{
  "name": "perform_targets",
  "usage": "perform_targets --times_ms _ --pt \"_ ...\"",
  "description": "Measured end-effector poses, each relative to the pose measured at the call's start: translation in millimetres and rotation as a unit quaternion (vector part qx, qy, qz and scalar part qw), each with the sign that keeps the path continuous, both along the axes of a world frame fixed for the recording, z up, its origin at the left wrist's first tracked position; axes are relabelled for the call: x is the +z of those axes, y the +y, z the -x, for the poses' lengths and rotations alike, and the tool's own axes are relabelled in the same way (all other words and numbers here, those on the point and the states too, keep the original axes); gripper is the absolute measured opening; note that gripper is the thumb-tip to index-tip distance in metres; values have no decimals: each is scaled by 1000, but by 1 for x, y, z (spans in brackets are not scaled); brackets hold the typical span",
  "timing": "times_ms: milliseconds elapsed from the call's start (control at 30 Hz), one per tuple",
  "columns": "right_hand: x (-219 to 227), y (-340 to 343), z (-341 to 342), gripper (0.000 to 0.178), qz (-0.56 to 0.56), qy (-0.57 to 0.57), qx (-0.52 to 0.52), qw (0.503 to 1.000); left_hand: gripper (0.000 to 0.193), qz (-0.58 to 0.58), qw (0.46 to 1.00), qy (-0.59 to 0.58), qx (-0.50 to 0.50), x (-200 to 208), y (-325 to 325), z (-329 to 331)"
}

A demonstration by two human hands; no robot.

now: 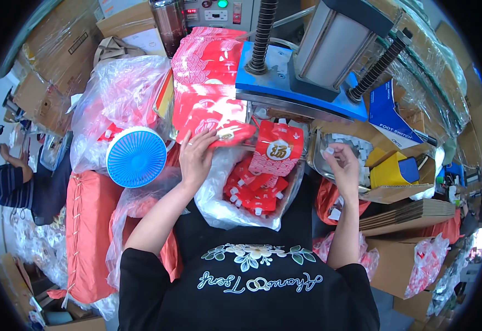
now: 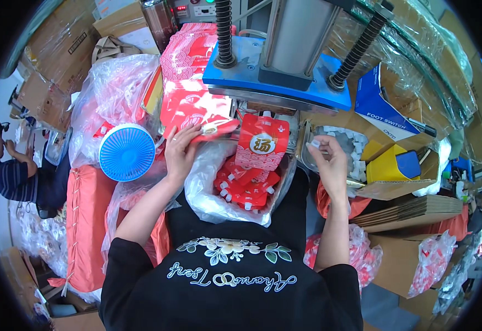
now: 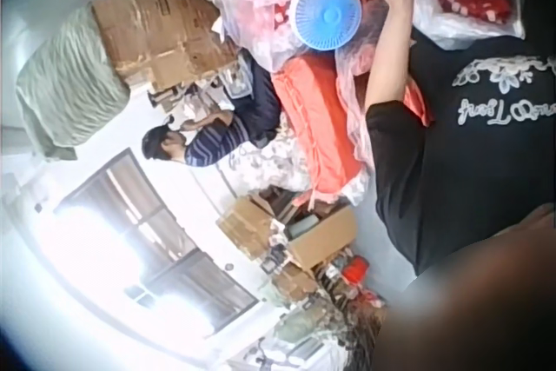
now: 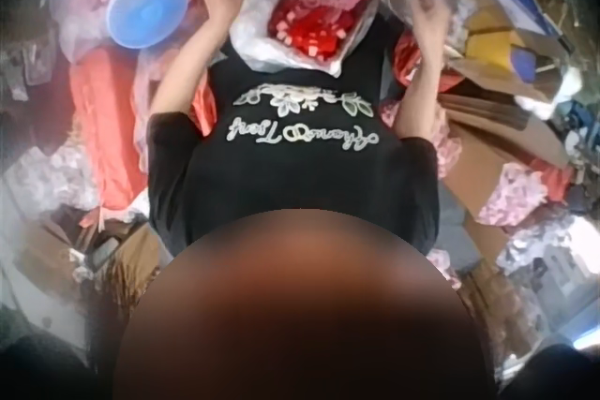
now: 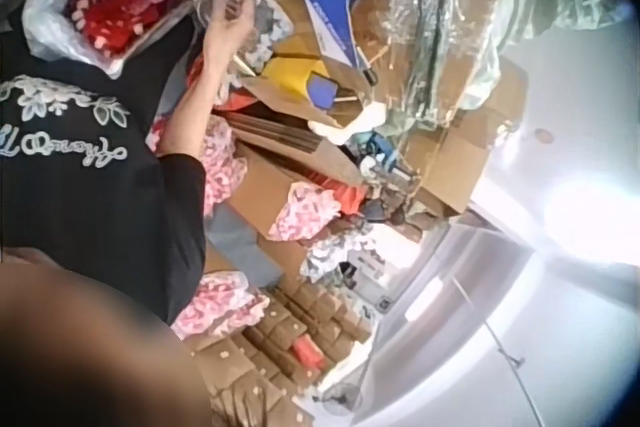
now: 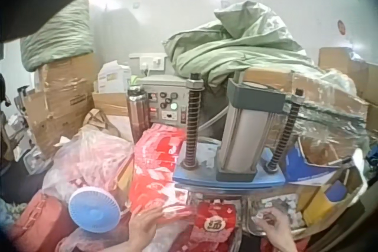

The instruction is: Filling red bags with small pink items and sealing them using a heat sealing machine.

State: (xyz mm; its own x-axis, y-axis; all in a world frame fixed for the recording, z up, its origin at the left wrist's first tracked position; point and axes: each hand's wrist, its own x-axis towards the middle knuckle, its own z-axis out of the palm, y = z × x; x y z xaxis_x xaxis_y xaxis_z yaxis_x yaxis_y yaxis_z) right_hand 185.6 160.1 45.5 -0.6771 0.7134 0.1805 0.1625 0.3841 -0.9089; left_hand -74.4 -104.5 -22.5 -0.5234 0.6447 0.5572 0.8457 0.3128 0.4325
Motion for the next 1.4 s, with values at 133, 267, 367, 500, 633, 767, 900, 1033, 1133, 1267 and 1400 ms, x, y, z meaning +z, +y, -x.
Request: perform_targets --times_ms 133,267,367,500,633,767,900,1033,1133,1267,1400 --pt "19 -19 3 21 -5 36 14 999 15 -119 975 -188 -16 30 5 -30" --pt "46 -54 20 18 -45 19 92 995 14 -100 890 -437 -79 26 5 -71" --pt "47 -66 28 18 -28 -42 173 984 16 -102 875 -455 -127 3 9 -87" --pt "10 -61 37 23 163 -14 219 962 17 -75 815 -548 -176 -12 8 -94" --pt "-2 -50 39 39 183 31 182 966 24 19 822 -554 -130 1 26 -89" --pt "8 -37 30 34 -64 8 39 997 30 -67 778 -620 -76 15 66 -82" --pt "12 -32 1 19 32 -199 235 951 24 -181 614 -762 -98 12 89 -68" --pt "-101 -60 38 39 -133 -157 365 908 22 -185 640 -743 -68 10 98 -71" --pt "-145 -106 74 64 142 -495 321 795 27 -163 590 -784 -100 14 86 -68" --pt "-275 -138 85 98 -148 -647 379 645 32 -55 699 -703 -123 25 64 -57" --pt "-312 -147 79 96 -225 -666 322 634 29 -28 811 -571 -125 28 47 -36"
